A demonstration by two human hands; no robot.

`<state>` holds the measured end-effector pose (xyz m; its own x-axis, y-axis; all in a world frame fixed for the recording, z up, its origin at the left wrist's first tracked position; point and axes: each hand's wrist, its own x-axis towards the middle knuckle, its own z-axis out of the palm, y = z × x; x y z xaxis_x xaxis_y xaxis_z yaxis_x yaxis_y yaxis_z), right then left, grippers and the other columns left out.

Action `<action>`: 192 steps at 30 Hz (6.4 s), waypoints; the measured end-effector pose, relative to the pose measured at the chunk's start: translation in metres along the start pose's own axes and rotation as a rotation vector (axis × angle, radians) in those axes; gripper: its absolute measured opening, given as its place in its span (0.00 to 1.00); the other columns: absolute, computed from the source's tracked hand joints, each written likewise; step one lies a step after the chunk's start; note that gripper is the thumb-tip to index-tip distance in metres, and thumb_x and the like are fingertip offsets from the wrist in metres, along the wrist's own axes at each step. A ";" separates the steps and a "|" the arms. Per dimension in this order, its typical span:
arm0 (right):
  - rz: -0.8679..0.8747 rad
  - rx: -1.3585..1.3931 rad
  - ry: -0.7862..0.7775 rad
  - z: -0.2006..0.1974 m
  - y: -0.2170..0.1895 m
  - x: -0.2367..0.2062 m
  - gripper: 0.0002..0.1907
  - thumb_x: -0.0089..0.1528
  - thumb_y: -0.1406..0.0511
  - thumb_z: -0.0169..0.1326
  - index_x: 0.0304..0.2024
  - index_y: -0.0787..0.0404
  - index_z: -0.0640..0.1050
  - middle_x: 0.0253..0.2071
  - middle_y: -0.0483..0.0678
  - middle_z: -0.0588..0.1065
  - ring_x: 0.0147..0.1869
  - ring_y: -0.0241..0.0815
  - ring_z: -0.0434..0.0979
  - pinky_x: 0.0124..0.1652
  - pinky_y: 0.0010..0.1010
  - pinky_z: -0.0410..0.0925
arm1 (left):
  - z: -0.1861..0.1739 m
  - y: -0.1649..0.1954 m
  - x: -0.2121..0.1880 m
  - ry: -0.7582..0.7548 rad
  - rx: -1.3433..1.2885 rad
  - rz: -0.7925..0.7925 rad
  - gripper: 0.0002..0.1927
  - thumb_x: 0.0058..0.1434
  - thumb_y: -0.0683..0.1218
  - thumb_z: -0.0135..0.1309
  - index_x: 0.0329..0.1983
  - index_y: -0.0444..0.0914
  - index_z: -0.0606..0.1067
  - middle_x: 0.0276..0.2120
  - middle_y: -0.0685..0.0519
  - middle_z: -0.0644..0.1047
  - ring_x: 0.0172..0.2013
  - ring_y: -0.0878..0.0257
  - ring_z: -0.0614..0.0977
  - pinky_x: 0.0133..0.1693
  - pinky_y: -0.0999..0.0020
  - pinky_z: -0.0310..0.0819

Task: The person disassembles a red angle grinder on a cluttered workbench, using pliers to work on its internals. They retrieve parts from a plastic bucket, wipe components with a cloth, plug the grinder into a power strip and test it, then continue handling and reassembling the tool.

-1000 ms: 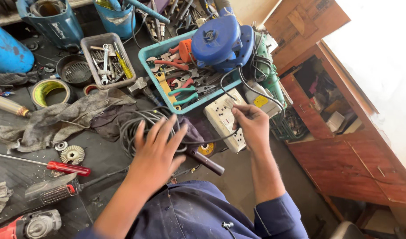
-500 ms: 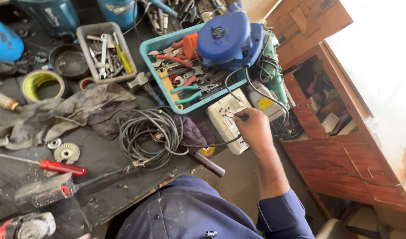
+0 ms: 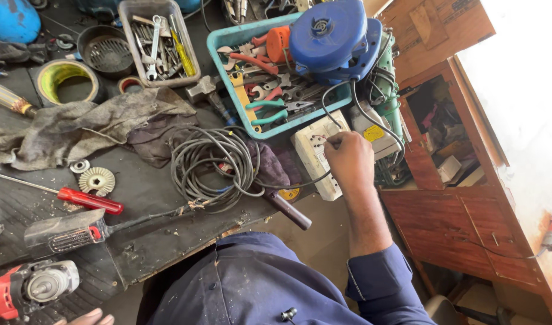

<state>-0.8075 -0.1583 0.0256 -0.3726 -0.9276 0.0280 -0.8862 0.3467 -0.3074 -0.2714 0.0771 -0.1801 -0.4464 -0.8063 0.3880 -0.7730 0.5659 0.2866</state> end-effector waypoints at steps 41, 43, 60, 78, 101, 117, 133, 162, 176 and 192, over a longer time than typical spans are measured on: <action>-0.328 -0.267 0.026 0.027 0.015 -0.005 0.11 0.63 0.63 0.58 0.46 0.59 0.85 0.44 0.58 0.78 0.47 0.61 0.79 0.47 0.48 0.71 | -0.195 0.018 0.017 0.342 0.342 -0.489 0.11 0.66 0.35 0.56 0.49 0.38 0.81 0.49 0.51 0.78 0.46 0.53 0.77 0.53 0.60 0.72; -0.347 -0.196 0.052 0.030 0.016 -0.007 0.13 0.63 0.63 0.57 0.48 0.59 0.84 0.46 0.56 0.78 0.47 0.60 0.79 0.48 0.48 0.71 | -0.204 0.038 0.045 0.402 0.324 -0.572 0.10 0.69 0.33 0.57 0.49 0.38 0.81 0.51 0.51 0.79 0.47 0.53 0.78 0.53 0.62 0.72; -0.361 -0.438 0.036 0.058 0.040 0.015 0.11 0.65 0.62 0.56 0.44 0.50 0.88 0.44 0.56 0.81 0.46 0.57 0.81 0.52 0.44 0.73 | -0.192 -0.010 0.121 -0.119 0.259 -0.505 0.34 0.50 0.47 0.57 0.63 0.36 0.71 0.59 0.50 0.74 0.59 0.58 0.74 0.61 0.42 0.54; -0.231 -0.095 -0.038 0.055 -0.044 -0.012 0.15 0.65 0.69 0.56 0.54 0.65 0.84 0.44 0.65 0.79 0.46 0.57 0.81 0.45 0.42 0.72 | -0.179 -0.027 0.102 -0.107 0.327 -0.472 0.18 0.62 0.50 0.49 0.53 0.40 0.75 0.44 0.54 0.74 0.47 0.61 0.75 0.52 0.60 0.61; -0.226 -0.265 -0.045 0.055 -0.040 -0.017 0.14 0.66 0.63 0.55 0.50 0.61 0.83 0.41 0.57 0.80 0.45 0.51 0.80 0.49 0.40 0.71 | -0.188 -0.048 0.061 -0.092 0.174 -0.298 0.27 0.62 0.50 0.48 0.66 0.43 0.71 0.62 0.56 0.72 0.53 0.63 0.73 0.52 0.55 0.58; -0.146 -0.355 0.069 0.065 0.018 0.004 0.10 0.62 0.63 0.58 0.44 0.52 0.88 0.37 0.58 0.81 0.43 0.59 0.82 0.50 0.44 0.73 | -0.198 -0.059 0.131 -0.541 0.405 0.282 0.21 0.61 0.48 0.49 0.55 0.35 0.75 0.41 0.51 0.75 0.44 0.55 0.75 0.55 0.52 0.58; -0.226 -0.223 0.060 0.060 0.033 0.000 0.11 0.65 0.62 0.57 0.46 0.54 0.87 0.40 0.59 0.80 0.47 0.61 0.80 0.51 0.47 0.72 | -0.155 0.011 0.078 0.256 -0.496 -1.123 0.18 0.68 0.46 0.50 0.58 0.33 0.73 0.48 0.47 0.78 0.44 0.58 0.83 0.45 0.65 0.77; -0.114 -0.169 -0.005 0.049 0.023 0.001 0.16 0.62 0.60 0.55 0.49 0.50 0.87 0.39 0.58 0.81 0.45 0.61 0.82 0.50 0.46 0.73 | -0.120 0.000 0.130 0.441 -2.043 -1.021 0.30 0.57 0.53 0.58 0.57 0.29 0.72 0.49 0.43 0.81 0.50 0.54 0.83 0.53 0.58 0.77; -0.063 -0.204 0.067 0.057 0.011 -0.003 0.13 0.62 0.60 0.59 0.47 0.51 0.87 0.39 0.59 0.81 0.46 0.61 0.81 0.50 0.47 0.73 | -0.184 0.021 0.167 0.357 -2.603 -0.911 0.33 0.62 0.53 0.61 0.64 0.33 0.65 0.50 0.39 0.77 0.49 0.45 0.81 0.51 0.46 0.78; -0.022 -0.065 0.102 0.046 -0.005 -0.012 0.12 0.61 0.63 0.57 0.46 0.53 0.86 0.46 0.58 0.77 0.51 0.61 0.77 0.50 0.48 0.70 | -0.136 0.093 0.265 0.045 -1.319 -0.634 0.55 0.44 0.45 0.75 0.73 0.37 0.57 0.51 0.51 0.76 0.46 0.63 0.81 0.50 0.64 0.79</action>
<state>-0.7855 -0.1554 -0.0168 -0.3763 -0.9170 0.1321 -0.9090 0.3379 -0.2439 -0.3999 -0.0605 0.0687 -0.1630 -0.9828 -0.0867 0.1451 -0.1108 0.9832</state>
